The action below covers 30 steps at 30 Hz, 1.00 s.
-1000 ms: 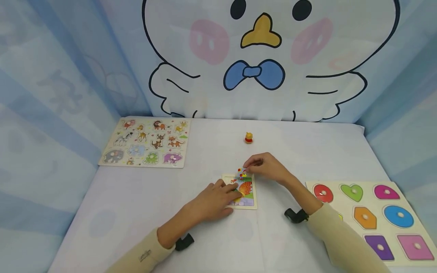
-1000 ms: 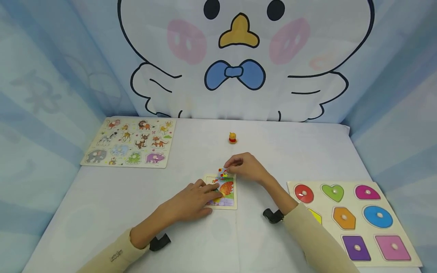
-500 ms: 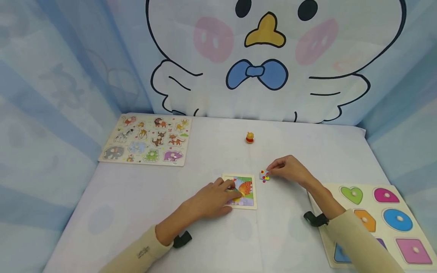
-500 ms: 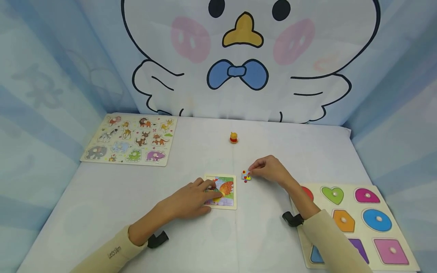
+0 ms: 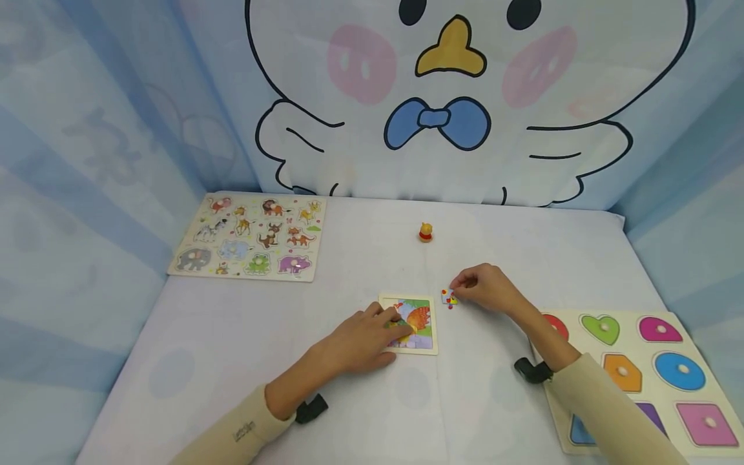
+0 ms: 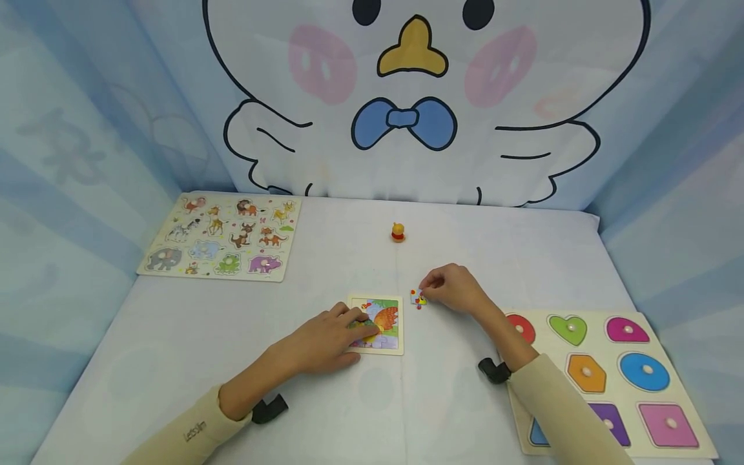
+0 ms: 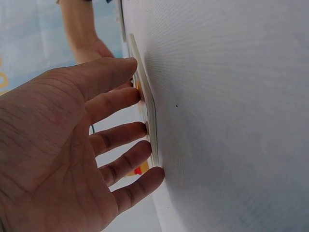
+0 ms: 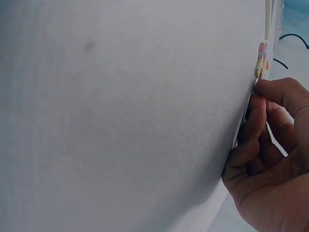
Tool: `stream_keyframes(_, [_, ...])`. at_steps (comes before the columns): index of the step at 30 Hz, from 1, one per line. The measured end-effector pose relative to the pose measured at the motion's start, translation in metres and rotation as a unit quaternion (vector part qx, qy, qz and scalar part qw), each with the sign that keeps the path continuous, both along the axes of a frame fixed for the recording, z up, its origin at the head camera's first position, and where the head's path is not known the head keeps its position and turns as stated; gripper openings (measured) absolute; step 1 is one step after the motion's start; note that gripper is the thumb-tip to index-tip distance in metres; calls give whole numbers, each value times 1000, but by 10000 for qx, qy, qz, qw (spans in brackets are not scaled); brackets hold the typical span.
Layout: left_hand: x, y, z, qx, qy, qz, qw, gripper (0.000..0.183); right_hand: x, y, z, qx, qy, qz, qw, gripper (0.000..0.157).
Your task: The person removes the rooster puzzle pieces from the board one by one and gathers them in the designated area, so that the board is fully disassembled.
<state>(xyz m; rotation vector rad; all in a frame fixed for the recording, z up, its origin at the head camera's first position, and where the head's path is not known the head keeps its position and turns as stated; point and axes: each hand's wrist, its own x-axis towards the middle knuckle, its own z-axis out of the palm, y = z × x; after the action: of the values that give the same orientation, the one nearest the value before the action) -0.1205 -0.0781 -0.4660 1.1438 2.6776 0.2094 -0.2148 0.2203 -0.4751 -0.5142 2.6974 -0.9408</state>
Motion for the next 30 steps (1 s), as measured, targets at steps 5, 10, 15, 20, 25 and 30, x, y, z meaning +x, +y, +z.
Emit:
stream_keyframes(5, [0,0,2,-13,-3,-7,10000,47,1,-4,-1,43,122,-53,9999,6])
stream_keyframes(10, [0,0,2,-36,-3,-21,10000,48,3,-5,0,140,224,-131,9996,5])
stream_keyframes(15, [1,1,3,-92,35,-31,9999,49,4,-6,0,196,243,-214,9993,6])
stream_keyframes(20, [2,2,5,-98,108,-56,9999,51,4,-6,0,177,266,-227,9992,4])
stream_keyframes(25, [4,4,5,-127,56,-57,9999,54,5,-6,0,170,332,-209,9991,5])
stream_keyframes(30, [8,7,3,-316,82,-128,9994,63,5,-6,1,223,250,-131,9994,5])
